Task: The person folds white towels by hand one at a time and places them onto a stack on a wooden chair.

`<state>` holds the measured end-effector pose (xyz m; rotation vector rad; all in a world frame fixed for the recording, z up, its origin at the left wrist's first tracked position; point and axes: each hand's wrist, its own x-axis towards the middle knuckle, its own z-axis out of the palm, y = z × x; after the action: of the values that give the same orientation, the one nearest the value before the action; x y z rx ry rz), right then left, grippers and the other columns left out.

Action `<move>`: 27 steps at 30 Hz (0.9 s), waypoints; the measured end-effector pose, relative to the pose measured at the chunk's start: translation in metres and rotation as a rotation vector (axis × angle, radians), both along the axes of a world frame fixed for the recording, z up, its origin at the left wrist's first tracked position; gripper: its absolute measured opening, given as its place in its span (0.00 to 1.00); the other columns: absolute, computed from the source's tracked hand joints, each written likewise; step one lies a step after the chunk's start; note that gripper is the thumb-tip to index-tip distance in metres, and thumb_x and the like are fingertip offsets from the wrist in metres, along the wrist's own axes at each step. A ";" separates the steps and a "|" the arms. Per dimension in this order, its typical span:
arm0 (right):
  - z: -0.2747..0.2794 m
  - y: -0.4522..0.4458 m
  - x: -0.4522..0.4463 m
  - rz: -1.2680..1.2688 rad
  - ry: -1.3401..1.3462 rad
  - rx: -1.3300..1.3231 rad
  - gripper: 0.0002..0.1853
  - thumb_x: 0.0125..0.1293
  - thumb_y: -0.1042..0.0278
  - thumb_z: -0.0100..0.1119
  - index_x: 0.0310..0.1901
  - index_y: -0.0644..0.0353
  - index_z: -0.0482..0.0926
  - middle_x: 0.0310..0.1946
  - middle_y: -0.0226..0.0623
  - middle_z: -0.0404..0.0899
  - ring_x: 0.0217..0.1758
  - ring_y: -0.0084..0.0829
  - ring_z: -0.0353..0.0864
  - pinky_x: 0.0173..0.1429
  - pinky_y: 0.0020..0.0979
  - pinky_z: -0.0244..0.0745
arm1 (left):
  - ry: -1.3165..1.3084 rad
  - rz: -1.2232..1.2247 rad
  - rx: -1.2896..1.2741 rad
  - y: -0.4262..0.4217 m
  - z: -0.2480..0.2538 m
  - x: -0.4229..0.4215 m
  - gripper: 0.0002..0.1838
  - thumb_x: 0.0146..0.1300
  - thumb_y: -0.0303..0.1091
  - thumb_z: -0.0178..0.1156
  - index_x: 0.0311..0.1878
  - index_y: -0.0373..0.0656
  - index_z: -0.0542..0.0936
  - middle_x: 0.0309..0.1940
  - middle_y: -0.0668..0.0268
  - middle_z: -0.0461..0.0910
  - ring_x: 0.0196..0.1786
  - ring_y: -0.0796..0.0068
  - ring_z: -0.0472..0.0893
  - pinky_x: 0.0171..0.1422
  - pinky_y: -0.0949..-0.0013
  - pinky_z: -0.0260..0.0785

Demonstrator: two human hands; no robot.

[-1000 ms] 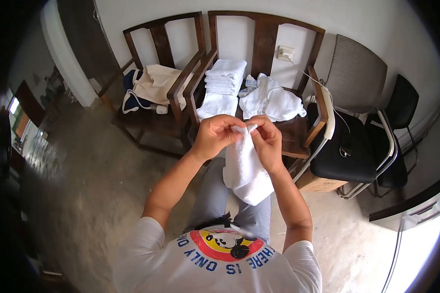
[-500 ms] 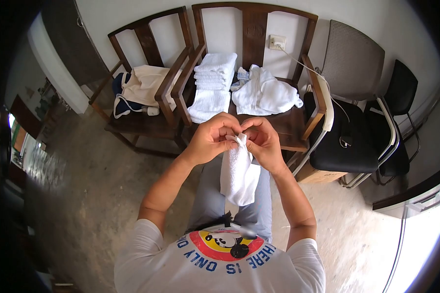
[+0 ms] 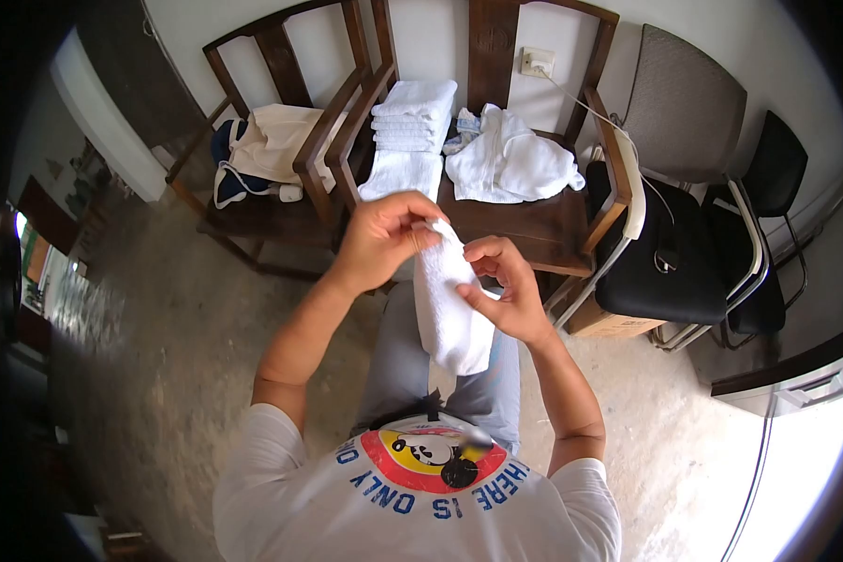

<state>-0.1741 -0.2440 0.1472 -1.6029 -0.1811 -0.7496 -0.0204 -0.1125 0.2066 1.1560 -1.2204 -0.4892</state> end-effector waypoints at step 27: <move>0.107 -0.083 -0.053 -0.555 0.029 -0.507 0.09 0.57 0.71 0.69 0.34 0.66 0.80 0.32 0.30 0.81 0.34 0.17 0.74 0.41 0.20 0.69 | 0.110 0.522 -0.216 0.055 0.046 0.127 0.02 0.65 0.25 0.56 0.38 0.37 0.75 0.30 0.69 0.77 0.29 0.83 0.73 0.32 0.79 0.67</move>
<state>-0.2275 -0.3273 0.2542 -2.1834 0.1149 -1.1687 0.1066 -0.0574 0.2524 1.1876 -0.8093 -0.0250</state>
